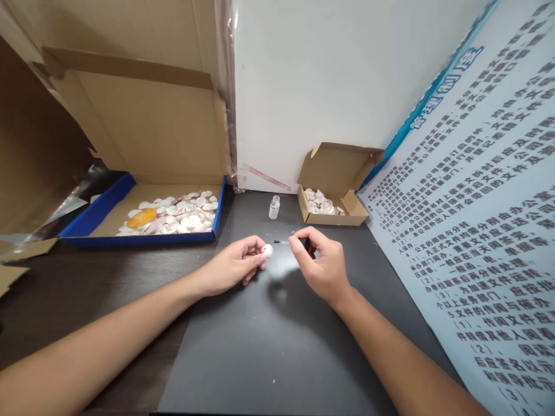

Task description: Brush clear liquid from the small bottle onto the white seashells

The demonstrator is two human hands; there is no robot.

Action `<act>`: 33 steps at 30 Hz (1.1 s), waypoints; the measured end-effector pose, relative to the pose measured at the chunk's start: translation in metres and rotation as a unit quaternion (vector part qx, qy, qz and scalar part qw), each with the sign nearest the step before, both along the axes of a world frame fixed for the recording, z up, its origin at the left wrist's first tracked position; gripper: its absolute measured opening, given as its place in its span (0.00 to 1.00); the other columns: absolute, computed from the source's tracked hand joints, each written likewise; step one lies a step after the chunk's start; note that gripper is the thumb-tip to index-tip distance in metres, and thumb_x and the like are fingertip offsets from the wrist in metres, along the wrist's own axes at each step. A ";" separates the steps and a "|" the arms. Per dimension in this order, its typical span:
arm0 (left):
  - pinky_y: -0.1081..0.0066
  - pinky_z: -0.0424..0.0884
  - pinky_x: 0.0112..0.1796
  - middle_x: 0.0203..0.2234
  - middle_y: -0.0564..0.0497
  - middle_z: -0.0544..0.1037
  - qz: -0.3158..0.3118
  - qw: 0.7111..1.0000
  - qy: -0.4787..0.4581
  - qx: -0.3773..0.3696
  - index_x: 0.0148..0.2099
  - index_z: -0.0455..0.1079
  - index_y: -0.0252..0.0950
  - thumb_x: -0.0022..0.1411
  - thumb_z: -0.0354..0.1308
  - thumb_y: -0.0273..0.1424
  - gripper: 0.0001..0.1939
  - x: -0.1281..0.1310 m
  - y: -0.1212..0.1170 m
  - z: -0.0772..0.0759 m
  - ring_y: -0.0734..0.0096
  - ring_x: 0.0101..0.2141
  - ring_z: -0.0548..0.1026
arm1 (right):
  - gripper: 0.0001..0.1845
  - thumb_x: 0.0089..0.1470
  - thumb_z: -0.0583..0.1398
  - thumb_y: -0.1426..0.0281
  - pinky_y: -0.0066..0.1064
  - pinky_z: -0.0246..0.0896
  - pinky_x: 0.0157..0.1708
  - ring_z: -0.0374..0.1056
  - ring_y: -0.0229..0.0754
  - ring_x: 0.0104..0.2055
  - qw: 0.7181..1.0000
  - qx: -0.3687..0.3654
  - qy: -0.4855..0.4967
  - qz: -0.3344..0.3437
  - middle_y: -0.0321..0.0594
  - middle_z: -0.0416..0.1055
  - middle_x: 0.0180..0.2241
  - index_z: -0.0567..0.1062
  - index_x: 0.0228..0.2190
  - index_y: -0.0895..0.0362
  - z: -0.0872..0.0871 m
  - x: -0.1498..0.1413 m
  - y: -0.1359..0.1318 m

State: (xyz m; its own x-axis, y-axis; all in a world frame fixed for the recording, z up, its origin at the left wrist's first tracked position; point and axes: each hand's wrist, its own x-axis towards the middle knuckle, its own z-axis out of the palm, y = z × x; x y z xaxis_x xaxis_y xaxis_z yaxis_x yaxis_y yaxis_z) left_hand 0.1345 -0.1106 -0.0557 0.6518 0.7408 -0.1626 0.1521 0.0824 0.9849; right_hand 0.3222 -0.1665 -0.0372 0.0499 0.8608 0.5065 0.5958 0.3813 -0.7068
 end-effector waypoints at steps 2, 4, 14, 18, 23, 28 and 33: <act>0.79 0.60 0.18 0.29 0.56 0.71 0.005 1.000 -0.020 -0.014 0.39 0.60 0.35 0.60 0.60 0.44 0.18 -0.001 0.002 -0.001 0.86 0.16 0.63 | 0.12 0.58 0.57 0.64 0.24 0.54 0.22 0.57 0.33 0.20 1.000 -0.007 0.007 0.026 0.32 0.64 0.19 0.72 0.27 0.56 -0.001 0.001 0.001; 0.79 0.62 0.18 0.31 0.56 0.73 0.012 0.998 -0.039 -0.039 0.39 0.59 0.36 0.60 0.61 0.42 0.18 -0.002 0.003 -0.002 0.86 0.16 0.64 | 0.11 0.58 0.58 0.64 0.24 0.54 0.22 0.56 0.33 0.20 0.999 -0.019 0.006 0.031 0.32 0.64 0.19 0.72 0.27 0.56 -0.003 0.001 0.003; 0.78 0.64 0.19 0.32 0.57 0.73 0.041 0.987 -0.098 -0.118 0.39 0.61 0.35 0.58 0.64 0.37 0.16 -0.002 0.002 0.004 0.88 0.16 0.62 | 0.10 0.58 0.58 0.64 0.24 0.54 0.22 0.56 0.33 0.20 1.000 -0.024 0.009 -0.001 0.32 0.63 0.19 0.72 0.28 0.56 -0.005 -0.001 0.003; 0.78 0.64 0.18 0.32 0.57 0.73 0.044 0.986 -0.106 -0.124 0.38 0.61 0.35 0.58 0.64 0.37 0.16 -0.002 0.002 0.003 0.88 0.16 0.61 | 0.09 0.58 0.58 0.64 0.24 0.55 0.22 0.57 0.33 0.20 0.999 -0.023 0.009 0.026 0.32 0.65 0.21 0.72 0.28 0.56 -0.005 -0.002 0.003; 0.79 0.63 0.18 0.31 0.56 0.73 0.053 0.983 -0.112 -0.136 0.38 0.61 0.34 0.59 0.64 0.37 0.15 -0.002 0.002 0.005 0.88 0.16 0.61 | 0.10 0.58 0.58 0.64 0.24 0.54 0.22 0.57 0.33 0.20 1.000 -0.020 0.013 0.014 0.32 0.64 0.20 0.72 0.28 0.56 -0.005 -0.002 0.002; 0.78 0.62 0.18 0.30 0.56 0.73 0.059 0.980 -0.123 -0.146 0.38 0.62 0.34 0.58 0.64 0.36 0.15 -0.002 0.002 0.006 0.88 0.16 0.61 | 0.10 0.58 0.58 0.64 0.25 0.53 0.22 0.56 0.33 0.19 1.000 -0.017 0.003 -0.005 0.31 0.63 0.19 0.72 0.29 0.56 -0.004 -0.003 0.002; 0.78 0.61 0.19 0.28 0.55 0.73 0.060 0.979 -0.124 -0.152 0.36 0.63 0.33 0.58 0.64 0.35 0.14 -0.002 0.002 0.005 0.87 0.17 0.61 | 0.10 0.58 0.58 0.64 0.25 0.53 0.22 0.56 0.33 0.19 1.000 -0.026 0.002 0.008 0.31 0.63 0.19 0.72 0.28 0.56 -0.006 -0.002 0.002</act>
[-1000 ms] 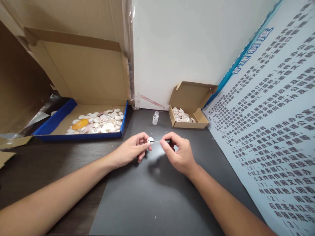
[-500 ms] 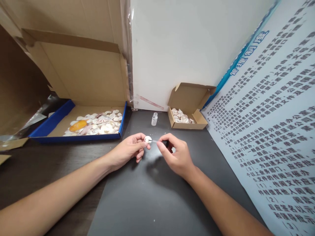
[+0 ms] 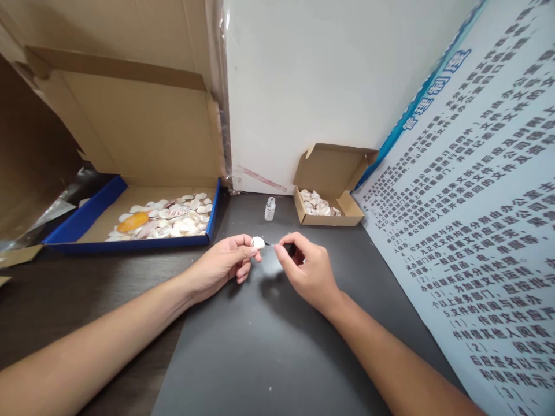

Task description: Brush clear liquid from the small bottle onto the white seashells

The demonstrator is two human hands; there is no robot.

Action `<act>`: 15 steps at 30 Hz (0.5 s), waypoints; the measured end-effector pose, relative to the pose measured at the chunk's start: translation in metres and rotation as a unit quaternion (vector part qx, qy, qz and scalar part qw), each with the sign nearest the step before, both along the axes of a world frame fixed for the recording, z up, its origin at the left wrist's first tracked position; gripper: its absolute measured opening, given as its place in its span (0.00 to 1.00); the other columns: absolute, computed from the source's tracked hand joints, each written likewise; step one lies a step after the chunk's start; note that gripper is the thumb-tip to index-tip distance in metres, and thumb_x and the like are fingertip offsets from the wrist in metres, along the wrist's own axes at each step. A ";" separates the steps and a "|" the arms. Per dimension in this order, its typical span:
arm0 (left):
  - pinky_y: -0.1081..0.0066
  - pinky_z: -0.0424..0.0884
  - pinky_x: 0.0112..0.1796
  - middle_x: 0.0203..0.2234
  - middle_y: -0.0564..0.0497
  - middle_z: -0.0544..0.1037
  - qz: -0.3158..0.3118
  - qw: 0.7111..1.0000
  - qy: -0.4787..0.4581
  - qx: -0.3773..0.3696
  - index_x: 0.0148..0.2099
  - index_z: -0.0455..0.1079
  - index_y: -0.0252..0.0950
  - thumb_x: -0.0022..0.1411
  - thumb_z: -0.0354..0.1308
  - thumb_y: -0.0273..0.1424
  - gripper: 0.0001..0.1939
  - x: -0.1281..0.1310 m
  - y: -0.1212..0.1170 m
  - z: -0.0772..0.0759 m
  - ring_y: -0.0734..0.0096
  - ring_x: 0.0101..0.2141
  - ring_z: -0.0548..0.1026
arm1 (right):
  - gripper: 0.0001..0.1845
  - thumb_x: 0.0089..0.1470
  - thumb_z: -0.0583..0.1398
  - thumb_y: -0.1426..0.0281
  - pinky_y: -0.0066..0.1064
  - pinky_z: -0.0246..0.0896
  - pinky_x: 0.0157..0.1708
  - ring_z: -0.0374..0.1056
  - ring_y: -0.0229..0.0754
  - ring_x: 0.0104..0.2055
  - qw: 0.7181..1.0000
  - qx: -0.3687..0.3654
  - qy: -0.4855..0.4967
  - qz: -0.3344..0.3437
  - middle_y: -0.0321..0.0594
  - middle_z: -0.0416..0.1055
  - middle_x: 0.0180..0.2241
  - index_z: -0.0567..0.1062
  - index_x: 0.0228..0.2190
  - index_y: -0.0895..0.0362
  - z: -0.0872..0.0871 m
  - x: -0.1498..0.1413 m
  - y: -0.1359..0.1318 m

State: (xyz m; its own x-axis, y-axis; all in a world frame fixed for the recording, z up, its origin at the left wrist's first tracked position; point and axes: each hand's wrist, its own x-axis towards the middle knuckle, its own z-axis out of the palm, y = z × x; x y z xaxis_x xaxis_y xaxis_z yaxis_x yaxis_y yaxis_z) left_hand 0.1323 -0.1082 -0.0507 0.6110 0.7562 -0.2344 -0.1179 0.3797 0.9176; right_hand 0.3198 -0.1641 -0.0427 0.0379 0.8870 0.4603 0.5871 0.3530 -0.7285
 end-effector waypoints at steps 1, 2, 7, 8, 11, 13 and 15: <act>0.78 0.60 0.20 0.27 0.56 0.72 0.000 1.000 0.001 0.000 0.35 0.63 0.33 0.58 0.64 0.35 0.14 0.000 0.000 0.000 0.87 0.17 0.61 | 0.10 0.58 0.58 0.64 0.25 0.52 0.21 0.56 0.33 0.19 1.000 0.001 0.002 -0.011 0.30 0.62 0.18 0.72 0.28 0.56 0.000 0.000 0.000; 0.79 0.60 0.20 0.27 0.56 0.72 0.000 1.000 0.001 0.001 0.35 0.63 0.33 0.59 0.64 0.35 0.14 0.000 0.001 -0.001 0.87 0.17 0.61 | 0.10 0.58 0.58 0.64 0.25 0.52 0.21 0.55 0.33 0.19 1.000 0.003 0.007 -0.015 0.30 0.61 0.18 0.72 0.28 0.56 -0.001 0.000 0.000; 0.79 0.59 0.20 0.26 0.56 0.72 0.001 1.000 -0.003 -0.006 0.34 0.63 0.32 0.58 0.64 0.35 0.13 -0.001 0.001 0.000 0.87 0.17 0.61 | 0.09 0.58 0.58 0.65 0.24 0.53 0.21 0.56 0.33 0.19 1.000 -0.001 0.012 0.015 0.31 0.63 0.19 0.72 0.29 0.56 -0.001 -0.001 -0.001; 0.79 0.59 0.20 0.25 0.56 0.71 0.002 1.000 -0.003 -0.009 0.34 0.63 0.32 0.58 0.64 0.34 0.13 -0.001 0.000 0.001 0.87 0.17 0.61 | 0.09 0.58 0.58 0.65 0.24 0.53 0.21 0.56 0.32 0.19 1.000 0.001 0.013 0.006 0.31 0.62 0.19 0.72 0.29 0.56 -0.001 -0.002 -0.001; 0.80 0.58 0.21 0.24 0.56 0.71 0.000 1.000 0.000 -0.013 0.34 0.63 0.32 0.59 0.64 0.34 0.13 -0.001 0.000 0.002 0.87 0.17 0.61 | 0.08 0.58 0.59 0.65 0.24 0.53 0.21 0.56 0.32 0.19 1.000 0.005 0.013 0.020 0.31 0.64 0.20 0.72 0.29 0.56 -0.001 -0.002 -0.001; 0.80 0.58 0.21 0.24 0.57 0.70 0.000 1.000 0.000 -0.014 0.34 0.62 0.33 0.59 0.63 0.34 0.13 -0.001 0.000 0.002 0.87 0.17 0.61 | 0.08 0.58 0.59 0.66 0.24 0.53 0.22 0.57 0.32 0.20 1.000 -0.001 0.002 0.026 0.31 0.65 0.20 0.72 0.29 0.56 0.000 -0.002 -0.001; 0.80 0.58 0.20 0.24 0.57 0.70 -0.001 1.000 -0.001 -0.013 0.34 0.62 0.33 0.59 0.63 0.34 0.13 -0.001 0.001 0.002 0.87 0.17 0.61 | 0.08 0.58 0.59 0.66 0.24 0.53 0.22 0.57 0.32 0.20 1.000 -0.003 -0.002 0.007 0.31 0.64 0.19 0.72 0.29 0.56 0.000 -0.002 -0.001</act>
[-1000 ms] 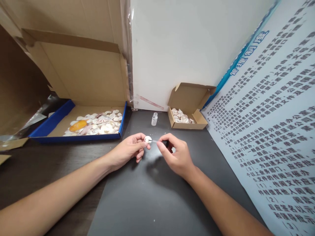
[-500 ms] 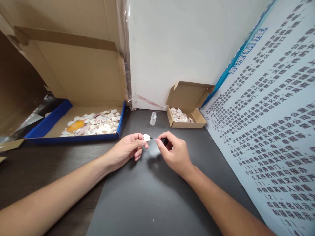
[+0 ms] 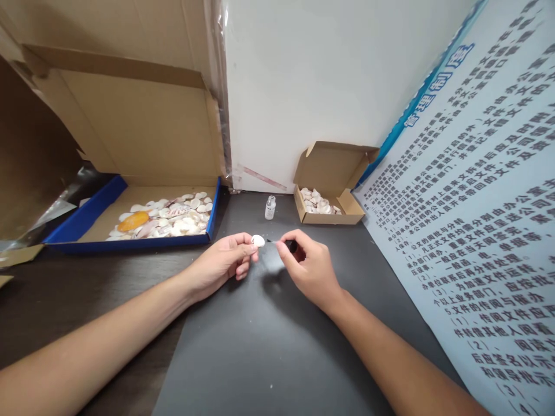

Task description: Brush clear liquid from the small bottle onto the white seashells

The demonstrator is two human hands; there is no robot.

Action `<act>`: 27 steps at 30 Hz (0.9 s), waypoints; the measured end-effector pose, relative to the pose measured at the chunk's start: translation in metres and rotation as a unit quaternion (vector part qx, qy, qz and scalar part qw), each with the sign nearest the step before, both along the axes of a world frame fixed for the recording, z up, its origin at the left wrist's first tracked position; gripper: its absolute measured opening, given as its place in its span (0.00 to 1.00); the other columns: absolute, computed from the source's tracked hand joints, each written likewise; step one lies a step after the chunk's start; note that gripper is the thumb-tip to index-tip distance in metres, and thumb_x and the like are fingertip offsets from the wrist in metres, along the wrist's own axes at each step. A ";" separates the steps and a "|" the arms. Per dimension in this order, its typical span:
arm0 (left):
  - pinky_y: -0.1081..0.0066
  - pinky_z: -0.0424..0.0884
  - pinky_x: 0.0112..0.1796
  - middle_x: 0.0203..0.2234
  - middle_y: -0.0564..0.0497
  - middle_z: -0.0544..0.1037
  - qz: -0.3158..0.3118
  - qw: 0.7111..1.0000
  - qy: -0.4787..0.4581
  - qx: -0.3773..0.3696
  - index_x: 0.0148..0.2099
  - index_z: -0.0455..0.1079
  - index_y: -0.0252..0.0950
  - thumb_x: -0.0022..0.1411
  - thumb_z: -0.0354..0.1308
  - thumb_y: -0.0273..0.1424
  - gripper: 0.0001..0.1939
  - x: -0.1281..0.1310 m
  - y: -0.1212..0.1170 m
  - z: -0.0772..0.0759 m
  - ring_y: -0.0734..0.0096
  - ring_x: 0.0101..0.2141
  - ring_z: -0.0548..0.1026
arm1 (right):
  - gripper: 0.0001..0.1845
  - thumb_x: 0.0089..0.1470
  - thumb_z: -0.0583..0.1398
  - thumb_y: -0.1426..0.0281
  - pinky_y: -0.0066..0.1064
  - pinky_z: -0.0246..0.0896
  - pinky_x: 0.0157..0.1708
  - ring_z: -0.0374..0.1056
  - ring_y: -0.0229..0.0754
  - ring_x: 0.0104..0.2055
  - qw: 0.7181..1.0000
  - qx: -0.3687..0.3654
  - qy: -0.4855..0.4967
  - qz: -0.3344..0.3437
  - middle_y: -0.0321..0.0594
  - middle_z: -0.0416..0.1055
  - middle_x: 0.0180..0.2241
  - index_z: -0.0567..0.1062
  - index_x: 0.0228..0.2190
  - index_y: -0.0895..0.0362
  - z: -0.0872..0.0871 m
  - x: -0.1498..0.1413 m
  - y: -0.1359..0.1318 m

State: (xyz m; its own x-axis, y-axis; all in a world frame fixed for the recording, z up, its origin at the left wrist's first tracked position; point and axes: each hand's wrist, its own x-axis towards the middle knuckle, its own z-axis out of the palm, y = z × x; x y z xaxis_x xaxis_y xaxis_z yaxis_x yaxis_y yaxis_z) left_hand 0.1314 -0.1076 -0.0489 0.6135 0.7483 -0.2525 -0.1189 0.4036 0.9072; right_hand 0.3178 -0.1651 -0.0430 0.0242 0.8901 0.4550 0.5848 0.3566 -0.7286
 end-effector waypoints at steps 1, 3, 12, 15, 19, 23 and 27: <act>0.80 0.58 0.20 0.24 0.57 0.70 -0.001 1.000 0.000 0.002 0.34 0.62 0.33 0.59 0.63 0.34 0.13 0.000 0.000 0.000 0.87 0.17 0.61 | 0.08 0.58 0.58 0.66 0.25 0.53 0.22 0.57 0.33 0.20 1.000 0.001 0.003 -0.004 0.31 0.64 0.20 0.72 0.29 0.56 0.000 0.000 0.000; 0.80 0.59 0.20 0.23 0.57 0.70 -0.006 1.000 0.002 0.007 0.35 0.62 0.33 0.60 0.63 0.35 0.13 0.000 0.000 -0.001 0.87 0.17 0.60 | 0.08 0.59 0.58 0.65 0.25 0.54 0.23 0.58 0.33 0.21 1.000 0.003 0.007 0.012 0.32 0.66 0.21 0.72 0.30 0.56 0.001 0.000 0.000; 0.81 0.60 0.18 0.22 0.58 0.69 -0.007 0.999 0.017 0.041 0.36 0.63 0.33 0.60 0.62 0.37 0.14 0.003 -0.001 -0.004 0.87 0.16 0.59 | 0.07 0.59 0.58 0.67 0.24 0.53 0.24 0.58 0.32 0.21 1.000 -0.010 -0.009 -0.013 0.31 0.65 0.21 0.72 0.31 0.56 -0.001 0.002 0.001; 0.81 0.60 0.18 0.22 0.58 0.70 -0.009 0.998 0.026 0.055 0.36 0.63 0.33 0.60 0.62 0.38 0.15 0.003 -0.001 -0.004 0.87 0.16 0.59 | 0.07 0.58 0.58 0.67 0.25 0.53 0.24 0.58 0.33 0.21 0.999 -0.011 -0.002 -0.037 0.31 0.64 0.20 0.72 0.31 0.56 -0.001 0.002 0.002; 0.82 0.60 0.18 0.20 0.59 0.68 -0.016 0.997 0.036 0.067 0.35 0.64 0.33 0.61 0.61 0.40 0.15 0.002 -0.001 -0.003 0.87 0.16 0.59 | 0.07 0.59 0.57 0.66 0.24 0.54 0.25 0.59 0.33 0.22 1.000 -0.014 0.000 0.003 0.32 0.67 0.23 0.72 0.31 0.56 -0.002 0.000 0.001; 0.82 0.59 0.17 0.19 0.59 0.67 -0.007 0.997 0.044 0.063 0.36 0.65 0.33 0.62 0.60 0.40 0.15 0.002 0.000 -0.005 0.86 0.15 0.58 | 0.08 0.59 0.57 0.66 0.24 0.54 0.24 0.59 0.33 0.22 1.000 -0.014 0.010 -0.023 0.32 0.65 0.22 0.72 0.31 0.56 -0.002 0.001 0.001; 0.81 0.59 0.18 0.18 0.59 0.65 0.004 0.999 0.028 0.037 0.37 0.65 0.34 0.63 0.58 0.38 0.11 0.002 0.000 -0.006 0.84 0.16 0.57 | 0.07 0.59 0.57 0.67 0.24 0.54 0.24 0.58 0.32 0.22 1.000 -0.006 0.015 0.009 0.32 0.66 0.23 0.72 0.30 0.57 0.000 0.001 0.001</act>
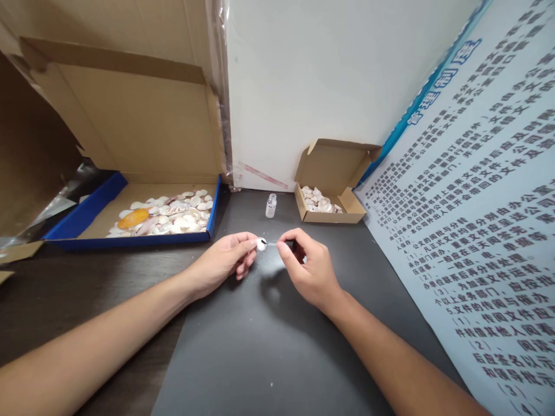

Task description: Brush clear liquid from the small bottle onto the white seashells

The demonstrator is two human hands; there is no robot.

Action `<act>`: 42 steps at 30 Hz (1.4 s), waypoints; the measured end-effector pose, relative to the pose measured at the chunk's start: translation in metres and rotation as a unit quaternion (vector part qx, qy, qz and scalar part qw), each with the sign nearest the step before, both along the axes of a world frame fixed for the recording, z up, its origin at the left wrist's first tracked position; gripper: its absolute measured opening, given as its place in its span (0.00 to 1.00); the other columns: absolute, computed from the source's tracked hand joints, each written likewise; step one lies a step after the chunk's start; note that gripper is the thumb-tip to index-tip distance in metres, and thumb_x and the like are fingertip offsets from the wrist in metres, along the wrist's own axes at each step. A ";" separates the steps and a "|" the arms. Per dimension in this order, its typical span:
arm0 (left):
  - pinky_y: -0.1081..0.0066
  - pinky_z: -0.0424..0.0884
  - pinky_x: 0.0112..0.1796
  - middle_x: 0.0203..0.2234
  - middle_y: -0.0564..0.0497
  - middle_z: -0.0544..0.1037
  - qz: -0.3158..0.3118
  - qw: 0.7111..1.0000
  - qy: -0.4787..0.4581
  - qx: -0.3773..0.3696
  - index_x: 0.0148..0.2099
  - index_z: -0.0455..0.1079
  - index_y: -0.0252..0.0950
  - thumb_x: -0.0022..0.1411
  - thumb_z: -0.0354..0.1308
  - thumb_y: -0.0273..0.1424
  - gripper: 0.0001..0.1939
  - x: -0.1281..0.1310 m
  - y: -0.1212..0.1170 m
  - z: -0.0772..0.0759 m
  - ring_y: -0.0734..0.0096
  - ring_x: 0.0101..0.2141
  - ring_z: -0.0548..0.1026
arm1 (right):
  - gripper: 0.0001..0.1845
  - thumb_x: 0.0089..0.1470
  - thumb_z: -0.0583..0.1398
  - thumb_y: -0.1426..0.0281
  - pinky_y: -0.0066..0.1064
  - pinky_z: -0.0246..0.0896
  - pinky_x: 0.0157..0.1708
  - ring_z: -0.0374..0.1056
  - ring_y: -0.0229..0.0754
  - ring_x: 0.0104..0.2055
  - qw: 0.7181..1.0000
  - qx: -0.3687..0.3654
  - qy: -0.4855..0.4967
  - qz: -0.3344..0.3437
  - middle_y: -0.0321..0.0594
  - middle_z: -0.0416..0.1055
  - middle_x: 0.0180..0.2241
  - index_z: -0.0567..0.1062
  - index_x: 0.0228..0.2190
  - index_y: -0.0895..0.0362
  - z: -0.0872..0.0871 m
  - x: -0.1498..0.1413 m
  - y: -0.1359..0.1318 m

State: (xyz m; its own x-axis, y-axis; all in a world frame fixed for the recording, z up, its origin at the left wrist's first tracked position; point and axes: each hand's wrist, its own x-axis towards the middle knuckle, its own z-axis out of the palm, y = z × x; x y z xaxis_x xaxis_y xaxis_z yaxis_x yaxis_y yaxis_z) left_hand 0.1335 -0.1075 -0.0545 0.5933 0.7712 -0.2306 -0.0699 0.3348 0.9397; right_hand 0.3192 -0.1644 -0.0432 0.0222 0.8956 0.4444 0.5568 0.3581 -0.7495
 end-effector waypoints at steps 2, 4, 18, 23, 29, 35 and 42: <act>0.81 0.59 0.18 0.18 0.59 0.64 0.005 1.000 -0.007 -0.019 0.36 0.64 0.34 0.63 0.57 0.35 0.09 0.000 0.000 0.001 0.84 0.16 0.57 | 0.08 0.59 0.57 0.67 0.24 0.53 0.23 0.57 0.32 0.21 1.000 -0.004 0.002 -0.005 0.31 0.64 0.22 0.71 0.29 0.57 0.001 0.000 0.000; 0.81 0.59 0.19 0.18 0.59 0.63 0.000 0.999 -0.013 -0.032 0.34 0.63 0.34 0.62 0.56 0.33 0.08 -0.001 -0.001 0.003 0.83 0.17 0.58 | 0.08 0.59 0.57 0.67 0.24 0.54 0.24 0.58 0.33 0.22 1.000 0.009 0.021 -0.003 0.32 0.65 0.23 0.71 0.30 0.57 0.001 0.000 -0.001; 0.80 0.59 0.20 0.18 0.58 0.59 -0.033 0.998 -0.038 -0.043 0.34 0.63 0.34 0.63 0.55 0.33 0.08 -0.004 -0.002 0.004 0.81 0.19 0.59 | 0.08 0.60 0.57 0.68 0.24 0.52 0.23 0.56 0.32 0.22 0.997 -0.015 -0.009 0.071 0.31 0.63 0.21 0.71 0.29 0.56 0.001 -0.001 -0.005; 0.80 0.59 0.20 0.18 0.58 0.58 -0.038 0.998 -0.037 -0.046 0.33 0.62 0.34 0.63 0.55 0.34 0.09 -0.004 -0.001 0.004 0.81 0.18 0.59 | 0.07 0.61 0.57 0.67 0.24 0.55 0.25 0.59 0.33 0.23 0.998 0.019 0.013 0.058 0.33 0.67 0.25 0.72 0.32 0.57 0.001 -0.002 -0.005; 0.80 0.58 0.20 0.18 0.59 0.58 -0.038 0.998 -0.036 -0.046 0.33 0.61 0.34 0.63 0.54 0.33 0.08 -0.004 -0.003 0.005 0.81 0.18 0.59 | 0.09 0.59 0.57 0.69 0.25 0.54 0.24 0.58 0.33 0.22 0.999 0.027 -0.024 0.026 0.32 0.65 0.21 0.71 0.28 0.57 0.004 -0.003 -0.007; 0.80 0.58 0.21 0.18 0.59 0.58 -0.039 0.998 -0.029 -0.039 0.33 0.61 0.35 0.62 0.54 0.33 0.09 -0.003 -0.003 0.005 0.81 0.18 0.59 | 0.09 0.59 0.58 0.67 0.26 0.55 0.25 0.60 0.34 0.23 0.999 0.017 -0.032 0.013 0.34 0.68 0.23 0.73 0.29 0.56 0.004 -0.003 -0.005; 0.80 0.58 0.21 0.18 0.59 0.55 -0.043 0.998 -0.025 -0.033 0.33 0.60 0.35 0.63 0.54 0.34 0.09 -0.004 -0.003 0.005 0.81 0.18 0.58 | 0.08 0.60 0.58 0.68 0.25 0.57 0.27 0.61 0.33 0.25 0.999 0.038 -0.013 0.023 0.34 0.71 0.26 0.73 0.30 0.57 0.004 -0.002 -0.004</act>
